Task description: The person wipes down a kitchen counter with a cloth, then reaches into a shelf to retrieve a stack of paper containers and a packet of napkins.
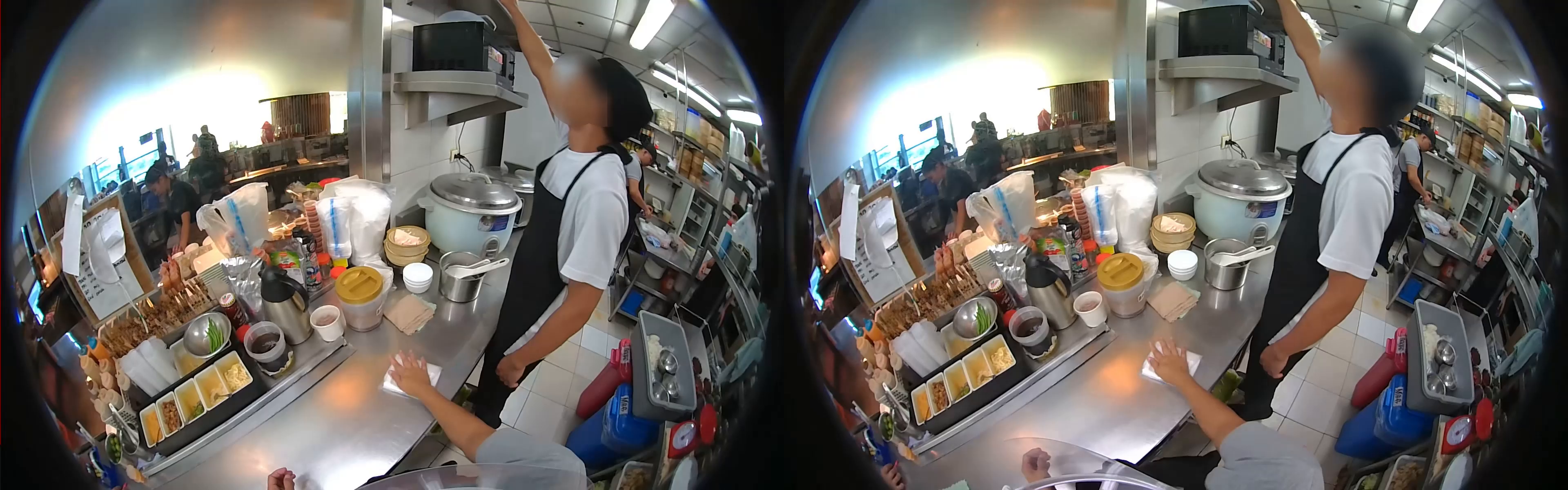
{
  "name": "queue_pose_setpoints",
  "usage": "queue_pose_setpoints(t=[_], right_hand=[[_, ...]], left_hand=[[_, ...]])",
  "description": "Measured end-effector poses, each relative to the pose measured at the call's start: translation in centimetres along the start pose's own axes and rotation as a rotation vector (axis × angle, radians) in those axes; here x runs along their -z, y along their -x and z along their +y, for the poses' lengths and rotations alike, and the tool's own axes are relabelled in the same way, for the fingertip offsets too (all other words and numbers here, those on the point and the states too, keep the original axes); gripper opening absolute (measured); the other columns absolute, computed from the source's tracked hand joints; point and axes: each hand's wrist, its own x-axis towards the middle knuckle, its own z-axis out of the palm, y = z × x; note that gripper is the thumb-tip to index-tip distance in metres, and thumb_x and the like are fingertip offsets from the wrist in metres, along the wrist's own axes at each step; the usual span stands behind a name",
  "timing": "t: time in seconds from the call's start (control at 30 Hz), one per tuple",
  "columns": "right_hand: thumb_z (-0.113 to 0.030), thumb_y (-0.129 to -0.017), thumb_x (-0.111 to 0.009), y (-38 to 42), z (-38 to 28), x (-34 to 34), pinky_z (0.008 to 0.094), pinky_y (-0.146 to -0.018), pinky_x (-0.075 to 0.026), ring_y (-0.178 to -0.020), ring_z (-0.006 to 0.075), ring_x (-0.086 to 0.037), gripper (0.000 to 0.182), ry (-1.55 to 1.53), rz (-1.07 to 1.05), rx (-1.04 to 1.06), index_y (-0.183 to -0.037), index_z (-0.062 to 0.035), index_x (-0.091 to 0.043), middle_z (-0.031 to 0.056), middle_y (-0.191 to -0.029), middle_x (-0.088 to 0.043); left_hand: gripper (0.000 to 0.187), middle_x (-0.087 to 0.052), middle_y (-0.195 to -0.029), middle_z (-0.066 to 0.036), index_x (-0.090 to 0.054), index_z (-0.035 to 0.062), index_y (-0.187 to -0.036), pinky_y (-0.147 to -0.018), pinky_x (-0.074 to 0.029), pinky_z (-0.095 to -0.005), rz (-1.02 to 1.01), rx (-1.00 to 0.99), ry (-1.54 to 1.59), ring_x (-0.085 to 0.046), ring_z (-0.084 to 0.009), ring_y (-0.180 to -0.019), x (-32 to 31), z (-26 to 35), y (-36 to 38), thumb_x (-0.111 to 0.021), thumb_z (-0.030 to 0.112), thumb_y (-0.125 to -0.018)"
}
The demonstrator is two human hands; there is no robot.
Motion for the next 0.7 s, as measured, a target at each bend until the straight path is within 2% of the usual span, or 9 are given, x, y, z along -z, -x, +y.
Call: queue_pose_setpoints(t=[0.07, 0.27, 0.37, 0.43, 0.5, 0.53, 0.6, 0.63, 0.7], right_hand=[[-0.045, -0.091, -0.033, 0.2, -0.9, -0.6, 0.0561, -0.104, -0.016, -0.134, 0.0325, -0.018, 0.052, -0.011, 0.015, 0.001, -0.138, -0.0215, -0.030, 0.0107, -0.144, -0.025], [-0.044, -0.089, -0.038, 1.2, -2.8, -1.4, 0.0516, -0.103, -0.020, -0.130, 0.0314, -0.026, 0.053, -0.041, 0.076, 0.056, -0.135, -0.0189, -0.035, 0.0121, -0.139, -0.033], [-0.041, -0.085, -0.049, 0.9, -3.5, -1.5, 0.0478, -0.099, -0.027, -0.123, 0.0315, -0.035, 0.050, -0.196, 0.306, 0.003, -0.125, -0.0120, -0.046, 0.0130, -0.129, -0.044], [-0.037, -0.077, -0.061, 0.9, -3.1, -1.5, 0.0450, -0.096, -0.030, -0.117, 0.0294, -0.040, 0.046, -0.240, 0.266, -0.281, -0.112, -0.0072, -0.055, 0.0134, -0.118, -0.052], [-0.036, -0.073, -0.067, 2.1, -3.8, 0.3, 0.0445, -0.093, -0.034, -0.113, 0.0303, -0.045, 0.044, -0.300, 0.301, -0.311, -0.103, -0.0050, -0.056, 0.0164, -0.114, -0.055], [-0.036, -0.073, -0.067, 2.9, -4.1, 1.1, 0.0442, -0.090, -0.037, -0.109, 0.0322, -0.048, 0.047, -0.413, 0.153, -0.329, -0.104, -0.0024, -0.055, 0.0193, -0.111, -0.055], [-0.037, -0.074, -0.068, 4.4, -4.4, 1.1, 0.0425, -0.086, -0.041, -0.104, 0.0351, -0.053, 0.055, -0.648, -0.121, -0.313, -0.109, 0.0019, -0.052, 0.0239, -0.110, -0.055], [-0.037, -0.074, -0.069, 5.8, -4.5, -0.1, 0.0411, -0.085, -0.043, -0.103, 0.0361, -0.054, 0.059, -0.768, -0.245, -0.280, -0.112, 0.0037, -0.051, 0.0254, -0.112, -0.055], [-0.036, -0.074, -0.070, 10.6, -6.9, -3.7, 0.0364, -0.093, -0.039, -0.111, 0.0332, -0.050, 0.064, -0.943, 0.098, -0.129, -0.121, 0.0008, -0.048, 0.0246, -0.121, -0.050]], left_hand=[[0.020, -0.061, -0.093, -0.010, -0.058, 0.0002, -0.103, -0.072, -0.047, -0.0261, -0.091, -0.019, -0.119, -0.058, -0.0166, -0.085, -0.4, 0.5, 1.4, -0.060, 0.007, -0.083], [0.017, -0.061, -0.093, -0.010, -0.059, 0.0000, -0.100, -0.074, -0.047, -0.0264, -0.134, 0.022, -0.101, -0.057, -0.0161, -0.084, -1.5, 2.2, 2.5, -0.059, 0.005, -0.084], [0.018, -0.060, -0.093, -0.010, -0.058, 0.0000, -0.101, -0.076, -0.047, -0.0274, -0.164, -0.041, -0.226, -0.057, -0.0172, -0.085, -1.5, 3.4, 2.9, -0.059, 0.006, -0.084], [0.020, -0.060, -0.094, -0.010, -0.057, 0.0002, -0.103, -0.078, -0.047, -0.0279, -0.184, -0.005, -0.210, -0.057, -0.0185, -0.086, -0.5, 2.9, 3.0, -0.058, 0.006, -0.085], [0.024, -0.060, -0.097, -0.010, -0.055, 0.0005, -0.108, -0.080, -0.047, -0.0280, -0.212, 0.035, -0.168, -0.057, -0.0195, -0.088, 0.0, 1.7, 2.4, -0.058, 0.006, -0.085], [0.024, -0.060, -0.097, -0.010, -0.055, 0.0005, -0.108, -0.080, -0.047, -0.0280, -0.214, 0.032, -0.159, -0.057, -0.0195, -0.088, -0.2, 0.4, 1.8, -0.058, 0.006, -0.085], [0.038, -0.059, -0.085, -0.008, -0.053, 0.0010, -0.102, -0.056, -0.048, -0.0239, -0.294, 0.114, 0.097, -0.059, -0.0179, -0.073, -0.9, -2.8, 0.3, -0.070, 0.009, -0.069], [0.038, -0.059, -0.085, -0.008, -0.053, 0.0010, -0.102, -0.056, -0.048, -0.0239, -0.297, 0.116, 0.105, -0.059, -0.0179, -0.073, -1.6, -4.3, -0.3, -0.070, 0.009, -0.069], [0.055, -0.059, -0.094, -0.009, -0.046, 0.0046, -0.118, -0.067, -0.052, -0.0339, -0.393, 0.635, 0.384, -0.060, -0.0239, -0.081, -2.8, -7.6, -1.7, -0.072, 0.013, -0.070]])
